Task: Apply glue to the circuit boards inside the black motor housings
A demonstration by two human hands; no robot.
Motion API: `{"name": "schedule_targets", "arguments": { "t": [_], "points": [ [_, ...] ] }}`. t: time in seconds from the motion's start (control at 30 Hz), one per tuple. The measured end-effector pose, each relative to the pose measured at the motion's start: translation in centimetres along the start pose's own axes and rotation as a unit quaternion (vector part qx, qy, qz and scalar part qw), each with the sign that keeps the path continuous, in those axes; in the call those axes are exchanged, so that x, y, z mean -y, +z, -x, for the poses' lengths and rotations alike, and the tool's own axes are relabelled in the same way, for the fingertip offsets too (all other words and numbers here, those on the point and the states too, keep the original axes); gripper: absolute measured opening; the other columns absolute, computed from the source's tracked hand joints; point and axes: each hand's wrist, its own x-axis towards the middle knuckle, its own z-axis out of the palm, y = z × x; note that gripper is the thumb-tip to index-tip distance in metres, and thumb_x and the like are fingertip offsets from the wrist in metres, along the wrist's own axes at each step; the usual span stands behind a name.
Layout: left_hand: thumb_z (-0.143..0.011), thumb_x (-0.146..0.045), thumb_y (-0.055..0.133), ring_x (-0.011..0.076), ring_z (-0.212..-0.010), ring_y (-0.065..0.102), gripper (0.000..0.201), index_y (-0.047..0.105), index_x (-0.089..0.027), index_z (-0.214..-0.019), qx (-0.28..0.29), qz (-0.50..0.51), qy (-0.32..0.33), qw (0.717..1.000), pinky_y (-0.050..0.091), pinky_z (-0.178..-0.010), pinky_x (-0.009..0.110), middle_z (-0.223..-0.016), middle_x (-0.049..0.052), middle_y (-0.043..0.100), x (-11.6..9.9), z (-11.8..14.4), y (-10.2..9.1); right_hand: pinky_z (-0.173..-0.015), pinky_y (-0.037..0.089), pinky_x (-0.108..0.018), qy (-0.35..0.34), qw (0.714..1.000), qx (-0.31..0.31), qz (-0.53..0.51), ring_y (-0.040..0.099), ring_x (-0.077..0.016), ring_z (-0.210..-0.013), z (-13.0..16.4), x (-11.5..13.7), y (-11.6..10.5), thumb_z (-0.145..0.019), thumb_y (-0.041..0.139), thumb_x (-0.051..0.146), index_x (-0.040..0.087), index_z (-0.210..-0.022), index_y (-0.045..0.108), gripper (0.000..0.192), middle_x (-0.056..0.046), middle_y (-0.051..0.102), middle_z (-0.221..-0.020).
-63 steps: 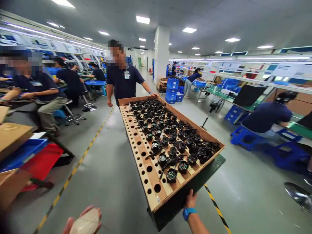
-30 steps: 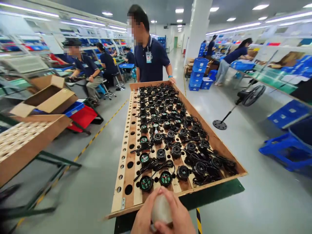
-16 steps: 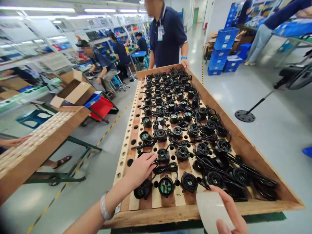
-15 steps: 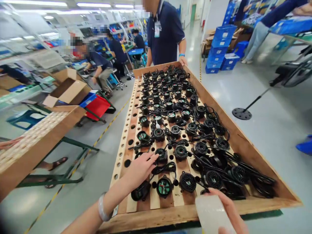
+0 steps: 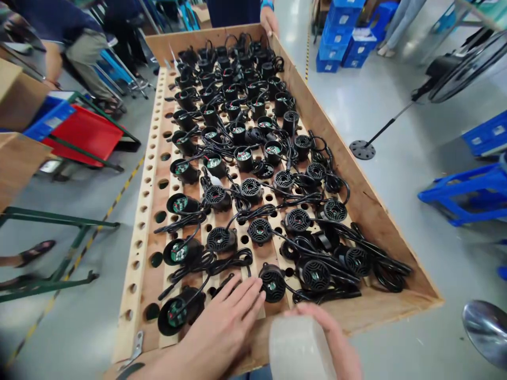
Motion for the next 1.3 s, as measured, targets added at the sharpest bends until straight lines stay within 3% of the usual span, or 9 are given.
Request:
{"name": "schedule_targets", "arguments": {
  "t": [0.1,0.2,0.37,0.53,0.6,0.77,0.97,1.17,1.3],
  "points": [
    [-0.084,-0.009,0.045,0.0303,-0.137,0.033,0.049,0.05,-0.009,-0.133,0.003,0.02,-0.01,1.0,0.021,-0.115,0.053,-0.143,0.019,0.041,0.3,0.8,-0.3,-0.069,0.058,-0.029,-0.088,0.986,0.019,0.138,0.069,-0.0251,-0.089,-3.5,2.5,0.2,-0.087,0.049,0.054,0.017,-0.127,0.045,0.054,-0.013,0.069,-0.105],
    [-0.086,-0.01,0.044,0.028,-0.14,0.024,0.049,0.047,-0.007,-0.134,0.001,-0.03,-0.002,1.0,0.017,-0.117,0.05,-0.146,0.018,0.034,0.6,1.9,-1.5,-0.078,0.056,-0.033,-0.198,0.943,0.053,0.262,0.066,-0.0247,-0.096,-6.2,3.8,0.4,-0.087,0.053,0.047,0.014,-0.124,0.047,0.049,-0.014,0.066,-0.111],
    [-0.085,-0.005,0.039,0.0268,-0.141,0.022,0.053,0.043,-0.004,-0.137,-0.066,-0.069,-0.022,0.995,0.025,-0.116,0.044,-0.146,0.019,0.034,1.1,2.7,-2.2,-0.074,0.053,-0.034,-0.296,0.898,0.074,0.317,0.065,-0.0246,-0.093,-7.3,4.5,2.2,-0.088,0.051,0.047,0.01,-0.118,0.05,0.047,-0.018,0.065,-0.108],
    [-0.085,-0.003,0.033,0.0282,-0.14,0.023,0.058,0.031,-0.002,-0.143,-0.131,-0.075,-0.042,0.988,0.032,-0.113,0.046,-0.145,0.02,0.036,1.7,2.8,-1.1,-0.068,0.051,-0.033,-0.271,0.89,0.14,0.338,0.065,-0.0228,-0.089,-7.6,3.3,3.6,-0.093,0.042,0.045,0.013,-0.115,0.052,0.041,-0.015,0.066,-0.104],
    [-0.085,-0.003,0.031,0.0289,-0.14,0.024,0.06,0.026,0.0,-0.144,-0.143,-0.077,-0.053,0.985,0.033,-0.111,0.047,-0.144,0.021,0.037,2.0,2.9,-0.8,-0.073,0.051,-0.034,-0.254,0.902,0.149,0.315,0.064,-0.0239,-0.094,-7.5,3.3,2.6,-0.09,0.048,0.047,0.013,-0.12,0.049,0.045,-0.015,0.065,-0.107],
    [-0.082,-0.003,0.031,0.0278,-0.141,0.022,0.065,0.021,-0.002,-0.146,-0.14,-0.092,-0.062,0.984,0.035,-0.11,0.047,-0.144,0.02,0.039,2.4,3.2,-0.7,-0.074,0.048,-0.039,-0.225,0.94,0.087,0.242,0.06,-0.0288,-0.1,-6.8,4.2,-0.4,-0.082,0.061,0.045,0.018,-0.129,0.04,0.059,-0.018,0.057,-0.12],
    [-0.083,-0.004,0.03,0.0299,-0.141,0.024,0.056,0.038,0.007,-0.137,-0.143,-0.138,-0.06,0.978,0.036,-0.109,0.045,-0.14,0.023,0.044,2.3,3.2,-0.9,-0.091,0.033,-0.048,-0.271,0.868,0.154,0.387,0.058,-0.0261,-0.09,-7.7,4.0,2.6,-0.085,0.055,0.042,0.017,-0.117,0.05,0.04,-0.011,0.067,-0.101],
    [-0.081,-0.004,0.03,0.0298,-0.141,0.022,0.06,0.029,0.008,-0.14,-0.146,-0.148,-0.056,0.976,0.037,-0.108,0.045,-0.139,0.024,0.045,2.3,3.3,-0.9,-0.097,0.029,-0.051,-0.256,0.894,0.099,0.354,0.052,-0.0281,-0.096,-8.5,5.3,1.4,-0.083,0.057,0.044,0.016,-0.121,0.044,0.05,-0.016,0.062,-0.109],
    [-0.083,-0.006,0.03,0.0322,-0.139,0.027,0.051,0.047,0.01,-0.128,-0.13,-0.183,-0.058,0.973,0.038,-0.107,0.044,-0.137,0.024,0.047,2.5,3.3,-1.0,-0.099,0.027,-0.051,-0.26,0.878,0.141,0.376,0.056,-0.026,-0.093,-9.0,4.5,2.7,-0.084,0.057,0.038,0.016,-0.115,0.048,0.039,-0.011,0.064,-0.097]
  ]
}}
